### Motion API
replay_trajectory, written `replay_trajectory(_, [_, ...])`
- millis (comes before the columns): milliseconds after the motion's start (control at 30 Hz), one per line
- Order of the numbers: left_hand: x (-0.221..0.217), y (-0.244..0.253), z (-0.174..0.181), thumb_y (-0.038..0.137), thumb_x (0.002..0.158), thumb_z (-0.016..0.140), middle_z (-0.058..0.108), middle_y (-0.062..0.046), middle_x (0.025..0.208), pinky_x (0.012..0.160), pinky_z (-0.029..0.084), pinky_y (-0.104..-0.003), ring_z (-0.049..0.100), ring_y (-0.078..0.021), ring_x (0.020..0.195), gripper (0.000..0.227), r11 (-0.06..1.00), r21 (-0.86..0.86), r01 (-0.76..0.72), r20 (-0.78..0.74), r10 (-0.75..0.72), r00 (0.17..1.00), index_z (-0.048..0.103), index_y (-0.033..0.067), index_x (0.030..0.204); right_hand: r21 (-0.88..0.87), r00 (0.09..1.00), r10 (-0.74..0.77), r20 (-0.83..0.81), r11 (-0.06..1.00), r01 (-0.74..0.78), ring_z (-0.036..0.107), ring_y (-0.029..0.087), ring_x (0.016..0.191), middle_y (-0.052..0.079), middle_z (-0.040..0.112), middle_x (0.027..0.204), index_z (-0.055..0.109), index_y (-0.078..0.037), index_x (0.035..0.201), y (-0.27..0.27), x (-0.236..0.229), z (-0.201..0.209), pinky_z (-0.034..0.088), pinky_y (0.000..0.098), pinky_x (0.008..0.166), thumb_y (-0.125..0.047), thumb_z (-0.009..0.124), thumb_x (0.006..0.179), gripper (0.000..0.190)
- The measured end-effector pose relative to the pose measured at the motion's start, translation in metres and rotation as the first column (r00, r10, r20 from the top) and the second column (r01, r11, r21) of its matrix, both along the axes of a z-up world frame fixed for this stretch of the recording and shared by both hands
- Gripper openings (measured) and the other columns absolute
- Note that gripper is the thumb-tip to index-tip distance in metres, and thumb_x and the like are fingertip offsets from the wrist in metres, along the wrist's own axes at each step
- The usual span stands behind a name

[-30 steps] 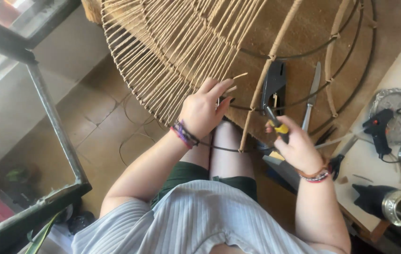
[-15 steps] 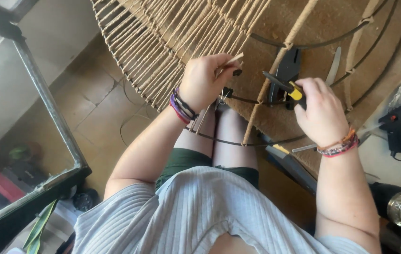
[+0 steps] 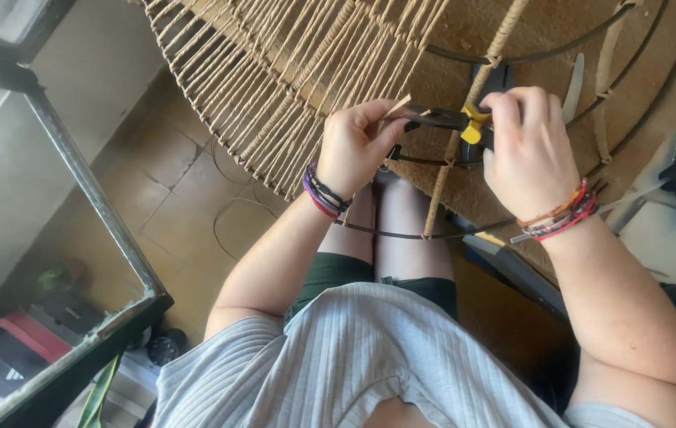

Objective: Trimming and gluing wicker or twine components onto a large circular furniture frame using hand tools.

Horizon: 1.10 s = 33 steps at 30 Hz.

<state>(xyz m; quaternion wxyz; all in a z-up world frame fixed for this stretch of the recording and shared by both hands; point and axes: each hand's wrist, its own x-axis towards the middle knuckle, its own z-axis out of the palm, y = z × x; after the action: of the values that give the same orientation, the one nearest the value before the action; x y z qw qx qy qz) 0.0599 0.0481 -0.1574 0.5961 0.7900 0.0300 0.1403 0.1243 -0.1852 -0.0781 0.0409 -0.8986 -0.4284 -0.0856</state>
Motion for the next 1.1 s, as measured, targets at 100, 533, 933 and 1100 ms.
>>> replay_trajectory(100, [-0.001,-0.001,-0.007,0.017,0.092,0.078,0.049,0.011,0.062,0.052,0.034,-0.021,0.036,-0.0042,0.056,0.015,0.999,-0.019,-0.035,-0.023,0.034,0.999,0.080,0.0161,0.108,-0.102,0.966,-0.031,0.258,0.993,0.059,0.057,0.029,0.089,0.013,0.059,0.103,0.070,-0.003,0.113,0.008,0.004,-0.010,0.055,0.0334,0.066,0.011,0.061,0.088,0.030])
replay_trajectory(533, [-0.005,-0.012,-0.010,0.010,0.091,0.078,0.073,0.007,0.084,0.057,0.046,-0.018,0.050,-0.0009,0.062,0.007,0.973,-0.210,-0.093,0.024,0.100,0.995,0.077,0.0136,0.098,-0.200,0.986,-0.112,0.126,0.970,0.136,0.068,0.027,0.086,0.009,0.067,0.098,0.066,-0.007,0.108,0.008,0.003,-0.018,0.061,0.0397,0.058,-0.008,0.080,0.078,0.033])
replay_trajectory(933, [-0.006,-0.016,-0.013,0.017,0.090,0.080,0.073,0.008,0.080,0.052,0.041,-0.017,0.046,0.0001,0.059,0.005,0.965,-0.227,-0.133,0.011,0.139,0.990,0.077,0.0152,0.094,-0.195,0.931,-0.015,0.365,0.976,0.093,0.060,0.020,0.067,0.000,0.056,0.078,0.058,-0.015,0.090,-0.001,0.009,-0.032,0.044,0.0320,0.045,-0.006,0.064,0.072,0.021])
replay_trajectory(1100, [-0.007,-0.018,-0.011,0.013,0.097,0.072,0.058,0.002,0.079,0.059,0.043,-0.027,0.051,-0.0104,0.065,0.010,0.988,-0.079,-0.133,0.164,0.144,0.976,0.074,0.0096,0.106,-0.249,0.967,-0.147,0.209,0.948,0.198,0.064,0.027,0.085,0.011,0.062,0.101,0.070,-0.007,0.116,0.010,-0.005,-0.004,0.060,0.0348,0.059,-0.012,0.081,0.085,0.033])
